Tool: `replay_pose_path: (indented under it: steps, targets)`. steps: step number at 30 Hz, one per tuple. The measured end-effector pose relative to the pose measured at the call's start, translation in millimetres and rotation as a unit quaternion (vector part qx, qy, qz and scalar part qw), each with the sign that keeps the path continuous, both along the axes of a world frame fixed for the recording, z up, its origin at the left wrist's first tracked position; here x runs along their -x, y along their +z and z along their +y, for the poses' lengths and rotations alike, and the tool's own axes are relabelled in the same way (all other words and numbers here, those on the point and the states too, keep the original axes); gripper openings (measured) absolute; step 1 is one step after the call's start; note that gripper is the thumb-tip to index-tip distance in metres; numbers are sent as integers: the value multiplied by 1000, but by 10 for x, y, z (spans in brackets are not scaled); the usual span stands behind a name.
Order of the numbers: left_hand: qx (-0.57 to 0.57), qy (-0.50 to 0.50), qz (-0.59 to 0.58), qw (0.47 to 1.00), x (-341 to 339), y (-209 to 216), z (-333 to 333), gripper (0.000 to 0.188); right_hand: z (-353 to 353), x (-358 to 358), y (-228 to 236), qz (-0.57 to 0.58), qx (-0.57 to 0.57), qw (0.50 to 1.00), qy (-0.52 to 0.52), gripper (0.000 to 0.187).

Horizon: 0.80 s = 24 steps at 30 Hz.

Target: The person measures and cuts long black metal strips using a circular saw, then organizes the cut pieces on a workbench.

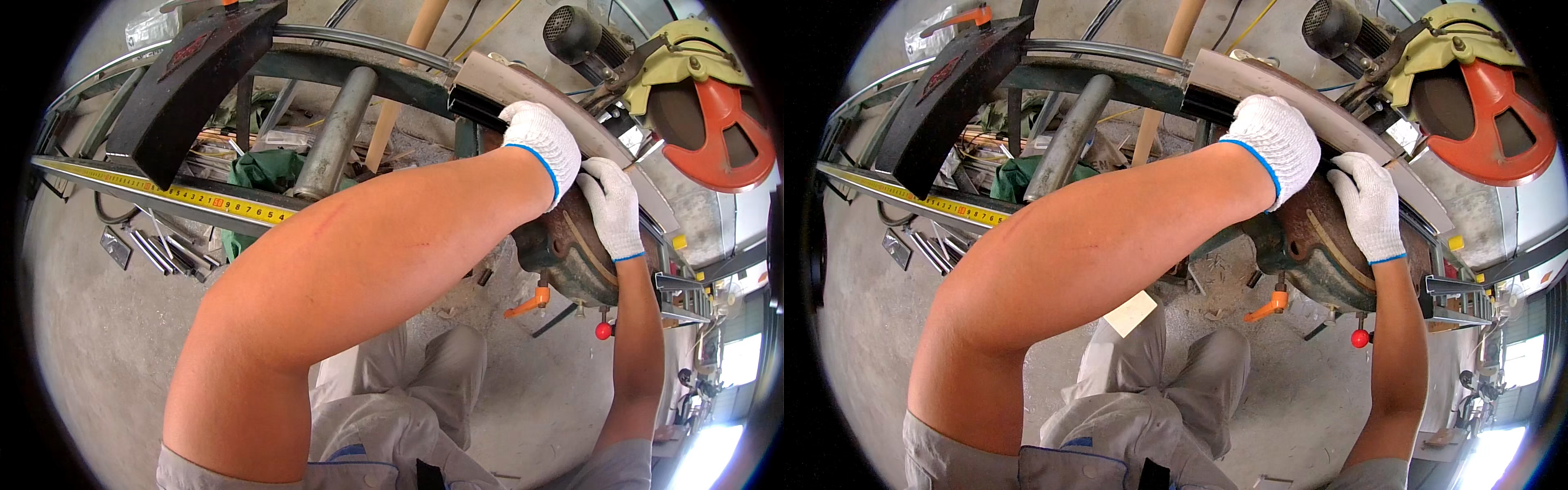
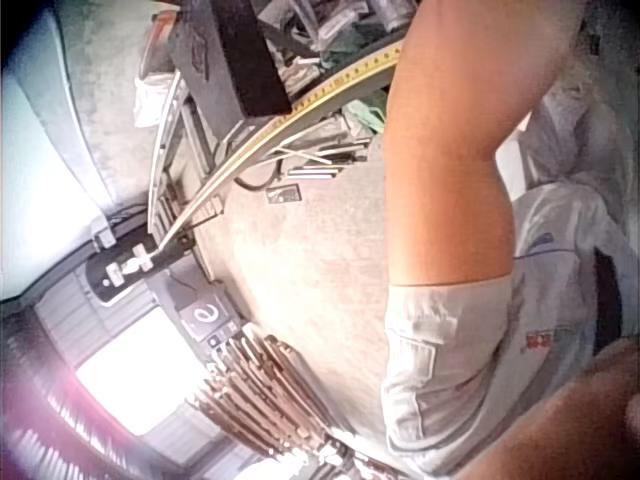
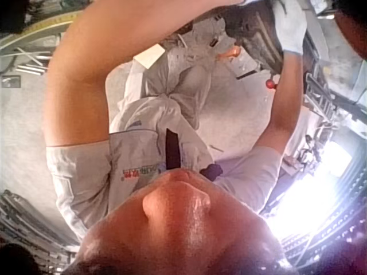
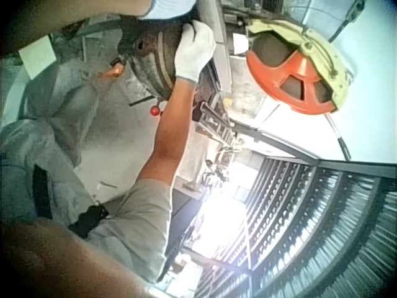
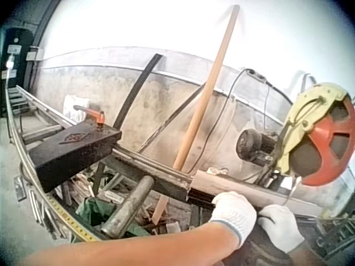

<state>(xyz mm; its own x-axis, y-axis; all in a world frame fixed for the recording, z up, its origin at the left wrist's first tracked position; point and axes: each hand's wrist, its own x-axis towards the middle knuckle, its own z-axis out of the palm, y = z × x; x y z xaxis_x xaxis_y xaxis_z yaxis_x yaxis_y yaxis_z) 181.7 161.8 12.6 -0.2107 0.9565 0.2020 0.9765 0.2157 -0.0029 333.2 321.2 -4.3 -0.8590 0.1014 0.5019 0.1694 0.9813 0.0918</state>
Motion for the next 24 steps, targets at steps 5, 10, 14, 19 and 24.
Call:
replay_pose_path:
  steps: [5, 10, 14, 19, 24]
  targets:
    - [-24, 8, 9, 1000, -3, -31, -1, 28, -4, 6, 0, 3, 9, 1000, -4, 19]
    - [-24, -3, 1, 1000, 18, -35, 14, 25, 13, 7, -4, 3, 6, 1000, -6, 18]
    - [-21, -1, 2, 1000, 3, -27, -3, 25, 32, 6, -12, -1, 9, 1000, -7, 18]
    - [-5, -8, 4, 1000, 9, -4, -9, 26, 11, 9, -6, -2, 5, 1000, -7, 18]
    - [-1, -9, -1, 1000, 11, 19, -9, 28, 3, 12, 16, -4, 3, 1000, -11, 19]
